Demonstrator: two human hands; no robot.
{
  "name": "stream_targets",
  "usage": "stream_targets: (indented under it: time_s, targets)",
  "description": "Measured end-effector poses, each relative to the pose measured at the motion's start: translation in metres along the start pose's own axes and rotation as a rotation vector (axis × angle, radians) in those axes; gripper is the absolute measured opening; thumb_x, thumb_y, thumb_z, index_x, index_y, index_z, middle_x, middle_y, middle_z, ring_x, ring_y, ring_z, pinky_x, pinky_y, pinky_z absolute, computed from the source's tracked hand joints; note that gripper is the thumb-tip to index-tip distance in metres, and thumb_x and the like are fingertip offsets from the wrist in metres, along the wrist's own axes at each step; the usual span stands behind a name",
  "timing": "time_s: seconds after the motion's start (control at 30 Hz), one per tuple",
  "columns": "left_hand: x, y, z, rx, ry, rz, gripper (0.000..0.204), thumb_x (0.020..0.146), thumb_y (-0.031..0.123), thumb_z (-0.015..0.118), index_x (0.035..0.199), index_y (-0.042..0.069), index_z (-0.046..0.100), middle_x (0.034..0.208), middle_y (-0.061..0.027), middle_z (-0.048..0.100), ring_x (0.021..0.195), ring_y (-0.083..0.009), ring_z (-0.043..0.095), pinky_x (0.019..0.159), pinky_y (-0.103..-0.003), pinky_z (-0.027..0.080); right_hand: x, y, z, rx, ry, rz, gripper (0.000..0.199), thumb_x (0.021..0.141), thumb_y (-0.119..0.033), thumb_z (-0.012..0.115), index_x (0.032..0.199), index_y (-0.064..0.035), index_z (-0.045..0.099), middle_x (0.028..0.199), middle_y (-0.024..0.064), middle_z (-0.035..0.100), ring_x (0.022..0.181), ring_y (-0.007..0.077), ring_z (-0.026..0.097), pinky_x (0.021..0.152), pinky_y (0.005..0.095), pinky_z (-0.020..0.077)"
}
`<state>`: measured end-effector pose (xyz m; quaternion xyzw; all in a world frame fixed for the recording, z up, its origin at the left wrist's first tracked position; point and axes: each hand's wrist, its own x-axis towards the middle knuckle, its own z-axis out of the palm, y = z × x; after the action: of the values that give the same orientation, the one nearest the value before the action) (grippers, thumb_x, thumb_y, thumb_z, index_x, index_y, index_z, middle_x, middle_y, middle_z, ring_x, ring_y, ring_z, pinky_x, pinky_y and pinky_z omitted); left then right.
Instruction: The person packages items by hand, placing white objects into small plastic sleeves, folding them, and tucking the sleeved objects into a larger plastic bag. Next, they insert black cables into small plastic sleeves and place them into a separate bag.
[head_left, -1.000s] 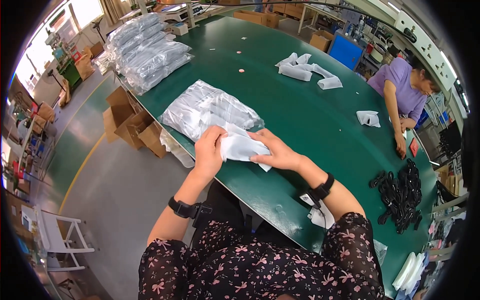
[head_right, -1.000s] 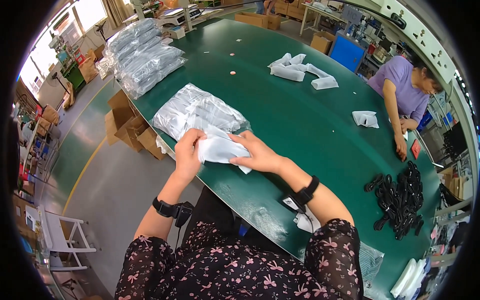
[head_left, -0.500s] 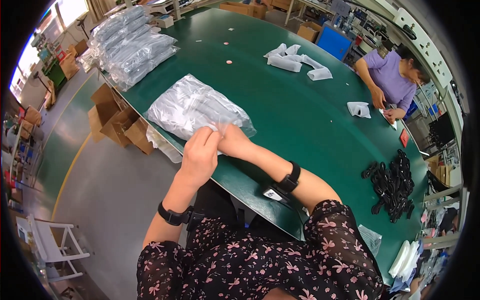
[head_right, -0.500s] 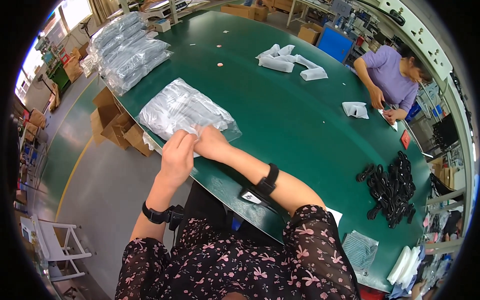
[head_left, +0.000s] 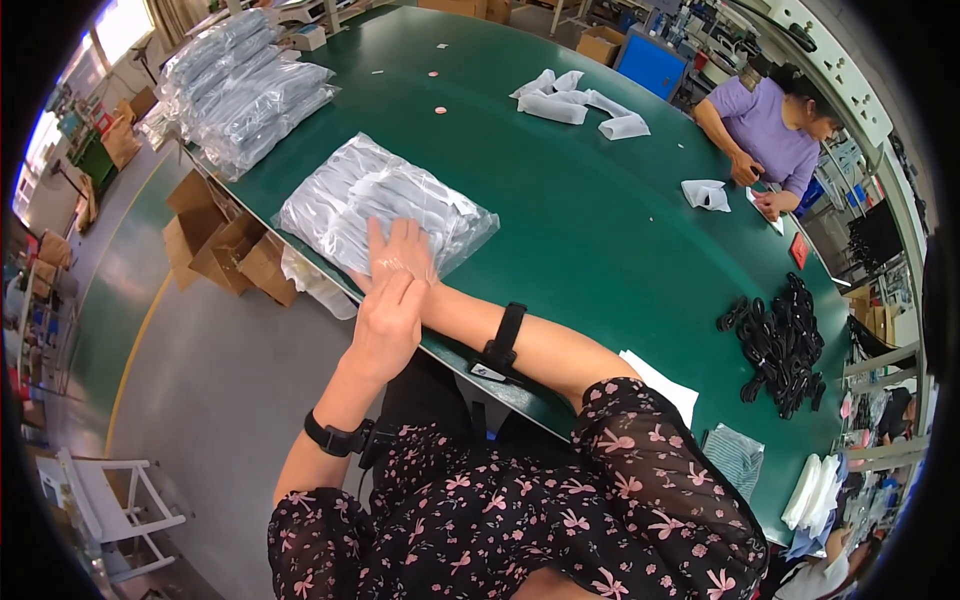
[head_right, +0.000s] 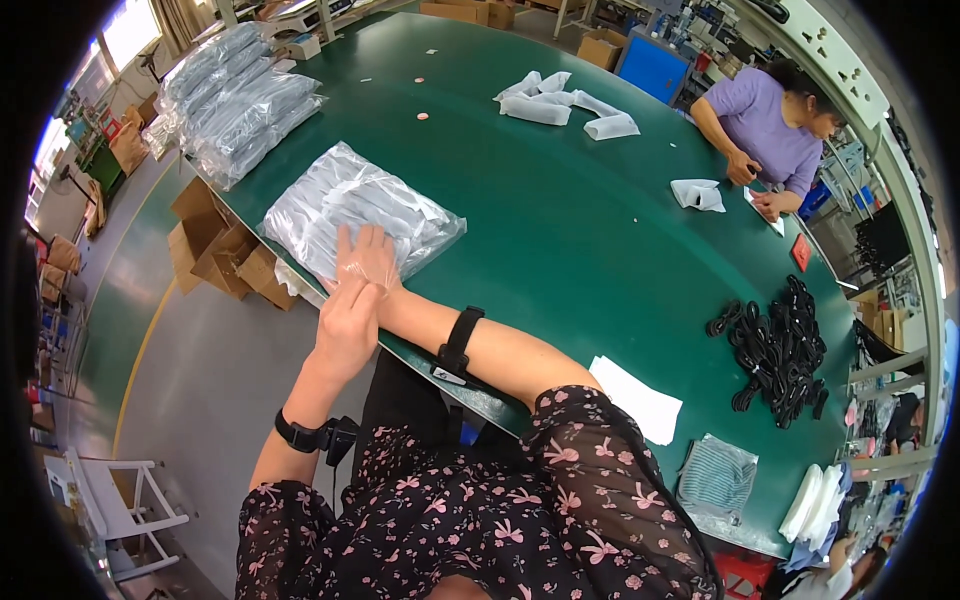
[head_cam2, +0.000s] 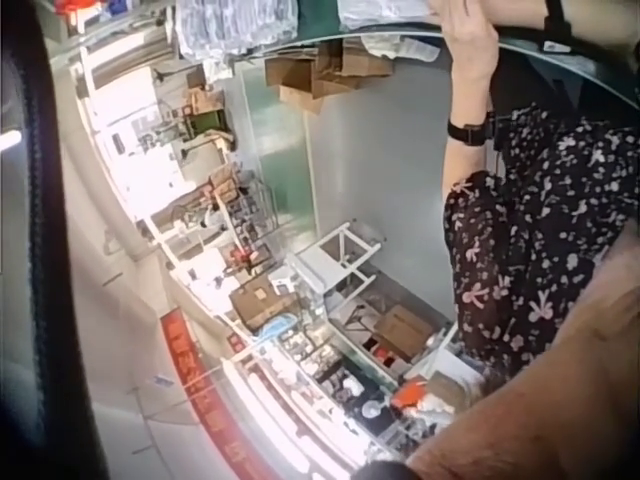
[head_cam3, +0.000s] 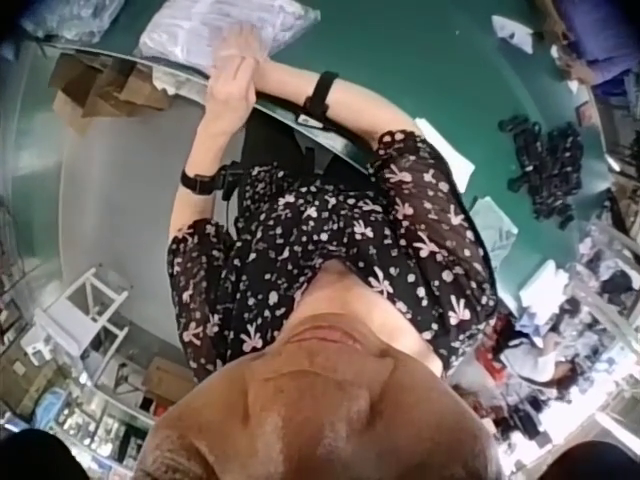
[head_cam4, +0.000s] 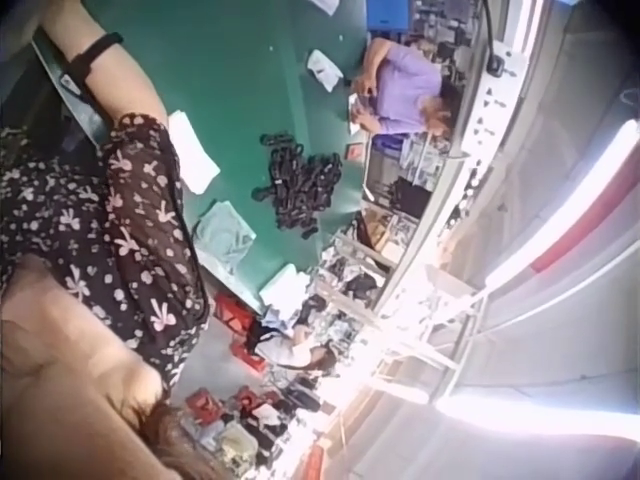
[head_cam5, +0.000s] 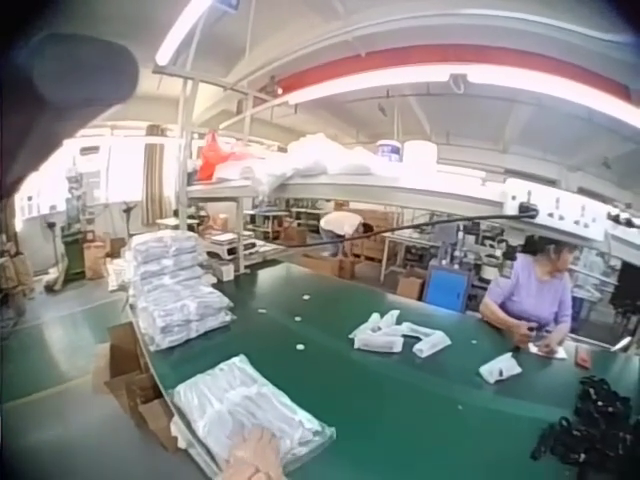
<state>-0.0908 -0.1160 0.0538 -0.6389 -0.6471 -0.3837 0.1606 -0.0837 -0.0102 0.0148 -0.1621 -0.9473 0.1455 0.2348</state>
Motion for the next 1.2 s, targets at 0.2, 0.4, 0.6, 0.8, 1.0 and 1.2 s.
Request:
stream_targets:
  time_s: [0.2, 0.4, 0.6, 0.8, 1.0, 1.2]
  targets:
    - [0.023, -0.035, -0.008, -0.078, -0.046, -0.154, 0.016, 0.082, 0.000, 0.060, 0.098, -0.001, 0.061, 0.100, -0.0188, 0.059, 0.099, -0.0371, 0.058, 0.083, -0.042, 0.048, -0.015, 0.045, 0.002, 0.459, 0.046, -0.095, 0.061, 0.086, -0.029, 0.062, 0.132, 0.0069, 0.045, 0.120, 0.0305, 0.050, 0.113, 0.0427, 0.049, 0.095, 0.0484, 0.0412]
    - [0.047, -0.120, -0.009, 0.257, -0.494, -0.163, 0.050, 0.101, 0.030, 0.042, 0.146, 0.008, 0.037, 0.156, -0.0091, 0.030, 0.145, -0.0281, 0.022, 0.118, -0.044, 0.018, -0.034, 0.058, -0.049, 0.370, 0.086, -0.097, 0.031, 0.086, -0.012, 0.058, 0.112, 0.0057, 0.055, 0.106, 0.0262, 0.060, 0.102, 0.0421, 0.057, 0.088, 0.0481, 0.0463]
    - [0.055, -0.142, 0.000, 0.200, -0.631, -0.140, 0.054, 0.102, 0.036, 0.036, 0.150, 0.012, 0.031, 0.156, -0.0068, 0.030, 0.144, -0.0266, 0.025, 0.118, -0.046, 0.017, -0.034, 0.066, -0.042, 0.345, -0.027, 0.052, 0.014, 0.085, -0.009, 0.058, 0.089, 0.0041, 0.054, 0.094, 0.0258, 0.063, 0.089, 0.0454, 0.060, 0.080, 0.0515, 0.0484]
    - [0.063, -0.146, 0.000, 0.206, -0.720, -0.126, 0.056, 0.102, 0.039, 0.034, 0.148, 0.008, 0.033, 0.155, -0.0083, 0.031, 0.142, -0.0246, 0.030, 0.117, -0.044, 0.020, -0.027, 0.060, -0.029, 0.328, 0.041, 0.081, 0.021, 0.081, -0.007, 0.065, 0.094, 0.0009, 0.050, 0.085, 0.0239, 0.062, 0.079, 0.0432, 0.062, 0.070, 0.0485, 0.0494]
    - [0.066, -0.141, 0.006, 0.210, -0.681, -0.132, 0.056, 0.102, 0.039, 0.034, 0.149, 0.009, 0.031, 0.157, -0.0076, 0.028, 0.142, -0.0249, 0.031, 0.117, -0.044, 0.020, -0.028, 0.057, -0.028, 0.419, 0.144, 0.214, 0.030, 0.078, -0.009, 0.070, 0.097, 0.0020, 0.049, 0.081, 0.0246, 0.061, 0.077, 0.0429, 0.062, 0.070, 0.0452, 0.0507]
    - [0.068, -0.151, 0.004, 0.191, -0.724, -0.160, 0.056, 0.102, 0.036, 0.035, 0.152, 0.015, 0.025, 0.159, -0.0049, 0.023, 0.145, -0.0226, 0.024, 0.118, -0.046, 0.016, -0.024, 0.046, -0.035, 0.482, 0.120, 0.241, 0.031, 0.078, -0.009, 0.070, 0.098, 0.0018, 0.049, 0.081, 0.0219, 0.061, 0.076, 0.0398, 0.063, 0.069, 0.0443, 0.0506]
